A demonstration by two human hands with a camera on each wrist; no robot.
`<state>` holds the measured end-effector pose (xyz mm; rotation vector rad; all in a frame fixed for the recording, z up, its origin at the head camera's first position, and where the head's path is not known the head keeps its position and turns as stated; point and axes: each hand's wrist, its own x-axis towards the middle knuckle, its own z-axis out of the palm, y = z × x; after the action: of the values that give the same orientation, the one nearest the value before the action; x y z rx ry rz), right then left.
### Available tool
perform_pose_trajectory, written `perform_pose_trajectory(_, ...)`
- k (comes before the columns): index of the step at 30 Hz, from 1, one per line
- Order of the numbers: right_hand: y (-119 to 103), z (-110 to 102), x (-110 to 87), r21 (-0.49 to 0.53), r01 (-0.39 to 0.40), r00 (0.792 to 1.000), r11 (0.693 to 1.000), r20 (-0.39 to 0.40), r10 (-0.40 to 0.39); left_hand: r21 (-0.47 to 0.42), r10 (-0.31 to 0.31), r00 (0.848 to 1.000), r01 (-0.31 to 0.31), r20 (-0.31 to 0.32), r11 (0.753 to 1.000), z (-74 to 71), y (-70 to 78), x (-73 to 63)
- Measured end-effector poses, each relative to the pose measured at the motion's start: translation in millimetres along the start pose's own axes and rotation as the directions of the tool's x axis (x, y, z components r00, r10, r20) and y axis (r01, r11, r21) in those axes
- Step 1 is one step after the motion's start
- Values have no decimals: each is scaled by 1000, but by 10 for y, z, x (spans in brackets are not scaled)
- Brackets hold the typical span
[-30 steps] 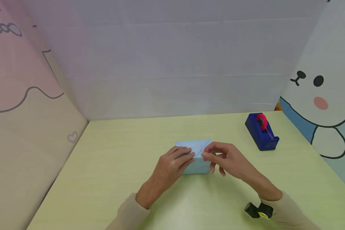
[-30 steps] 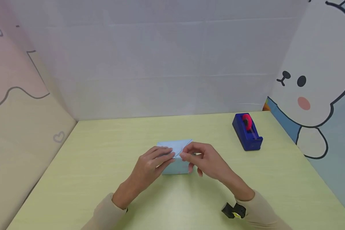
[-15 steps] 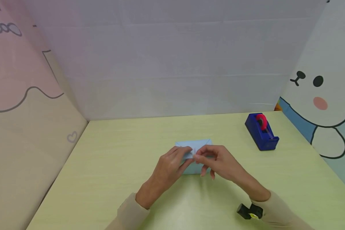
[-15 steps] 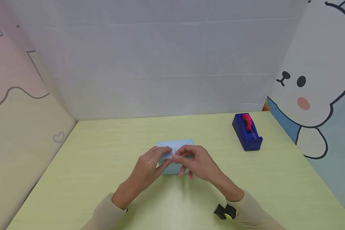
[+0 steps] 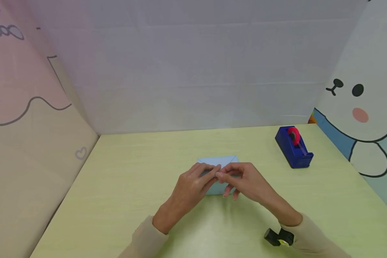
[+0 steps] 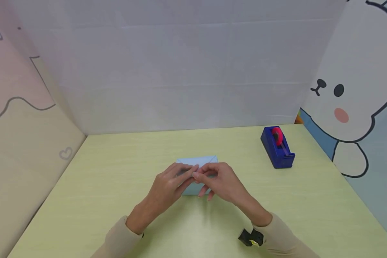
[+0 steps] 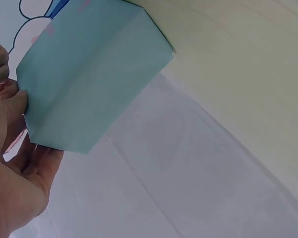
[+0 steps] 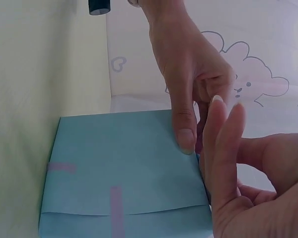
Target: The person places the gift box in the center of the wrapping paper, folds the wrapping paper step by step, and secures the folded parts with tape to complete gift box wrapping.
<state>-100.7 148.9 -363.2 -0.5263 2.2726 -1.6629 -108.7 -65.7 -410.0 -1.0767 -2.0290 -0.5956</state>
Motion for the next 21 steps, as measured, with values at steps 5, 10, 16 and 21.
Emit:
perform_pose_trajectory(5,0,16,-18,74,-59,998,996,-26,61,82,9,999,-12,32,997,9,21,2)
perform_pose_trajectory(10,5,32,-35,105,-95,994,990,-46,100,176,-4,996,-12,90,984,12,39,-9)
perform_pose_trajectory(16,15,38,-66,98,-110,992,989,-46,115,196,-38,988,8,148,980,1,56,-16)
perform_pose_trajectory(21,33,52,-80,87,-96,993,992,-61,102,204,-37,988,7,148,979,-2,58,-13)
